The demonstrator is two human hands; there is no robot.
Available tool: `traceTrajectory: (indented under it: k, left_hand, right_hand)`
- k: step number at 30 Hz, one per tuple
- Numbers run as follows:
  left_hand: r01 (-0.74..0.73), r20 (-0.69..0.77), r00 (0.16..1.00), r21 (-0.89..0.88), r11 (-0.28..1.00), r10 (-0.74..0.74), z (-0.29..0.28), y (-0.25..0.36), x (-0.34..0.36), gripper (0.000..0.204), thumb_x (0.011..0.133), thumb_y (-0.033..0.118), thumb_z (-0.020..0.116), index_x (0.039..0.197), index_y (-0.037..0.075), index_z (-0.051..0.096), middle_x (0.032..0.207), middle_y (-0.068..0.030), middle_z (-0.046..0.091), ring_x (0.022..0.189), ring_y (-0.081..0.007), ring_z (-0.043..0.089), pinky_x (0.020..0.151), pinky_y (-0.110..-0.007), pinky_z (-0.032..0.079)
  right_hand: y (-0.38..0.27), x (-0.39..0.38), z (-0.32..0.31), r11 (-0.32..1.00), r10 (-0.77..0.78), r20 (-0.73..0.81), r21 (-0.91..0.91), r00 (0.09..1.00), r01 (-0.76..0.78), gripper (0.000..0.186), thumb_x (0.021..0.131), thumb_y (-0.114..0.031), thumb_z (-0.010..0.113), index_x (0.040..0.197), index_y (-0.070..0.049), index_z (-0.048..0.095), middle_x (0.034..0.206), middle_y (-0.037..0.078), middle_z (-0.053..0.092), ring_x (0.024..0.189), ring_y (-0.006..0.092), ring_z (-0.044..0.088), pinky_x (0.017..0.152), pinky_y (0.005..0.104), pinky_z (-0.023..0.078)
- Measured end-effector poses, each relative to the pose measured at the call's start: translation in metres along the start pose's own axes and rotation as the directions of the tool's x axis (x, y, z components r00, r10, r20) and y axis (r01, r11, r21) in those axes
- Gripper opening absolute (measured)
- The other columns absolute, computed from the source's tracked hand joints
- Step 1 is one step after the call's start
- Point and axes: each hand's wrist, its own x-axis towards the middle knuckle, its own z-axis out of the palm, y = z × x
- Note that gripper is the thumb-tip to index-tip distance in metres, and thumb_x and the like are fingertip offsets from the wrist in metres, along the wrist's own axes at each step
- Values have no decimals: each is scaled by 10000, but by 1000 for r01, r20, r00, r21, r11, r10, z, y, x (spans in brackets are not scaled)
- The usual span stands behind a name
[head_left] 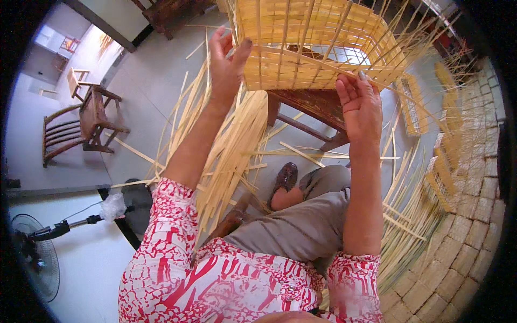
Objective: The person weaves a basket by hand, interlacing thin bamboo strips through a vertical frame. The basket is held on a small wooden stool while the person sits on the floor and continues the weaving pattern.
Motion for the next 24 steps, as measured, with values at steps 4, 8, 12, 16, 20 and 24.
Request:
traceTrajectory:
  k: [4,8,12,16,20,24]
  left_hand:
    - [33,-105,993,-136,990,-47,29,-9,7,574,1008,344,574,1393,-21,356,1287,-132,538,1153,-174,512,1017,-305,395]
    - [1,-103,994,-213,977,-24,43,-18,8,508,1028,287,497,1402,-31,363,1338,-140,496,1191,-193,477,1048,-325,366]
    - [-60,-123,992,-164,985,40,55,-8,9,500,1030,259,464,1423,-27,347,1377,-152,461,1224,-213,448,1071,-337,338]
    - [-93,-137,986,-10,996,90,49,-9,8,491,1004,354,536,1376,55,419,1287,-116,491,1133,-192,487,1005,-330,382]
    - [-48,-200,978,51,998,57,29,-16,-4,574,956,393,633,1362,37,439,1232,-115,518,1125,-213,501,1022,-357,380]
    - [-483,138,872,394,782,469,40,42,-29,354,864,171,731,1149,15,590,1090,-114,615,1069,-276,579,953,-394,454]
  right_hand:
    - [4,-3,1,1000,-10,54,3,998,10,68,989,-88,588,1033,-37,599,982,141,701,907,272,716,780,386,636]
    - [-2,0,4,994,-92,21,-50,995,93,77,982,-72,584,1031,-12,582,1001,152,691,913,287,714,786,392,638]
    - [-12,7,-1,995,-86,-43,-57,995,83,114,975,-57,580,1060,7,540,1005,158,676,903,305,713,782,401,640]
    - [-14,15,-13,996,-87,-76,-12,993,86,134,973,-55,581,1079,-4,517,964,145,660,885,308,711,767,401,642]
    - [-18,11,-18,996,-53,-82,61,995,59,93,965,-35,582,1050,-26,544,956,135,668,867,274,702,761,403,629]
    - [-20,17,-39,988,-52,-79,139,996,62,122,955,-46,600,1072,-40,567,973,132,677,919,256,682,844,426,594]
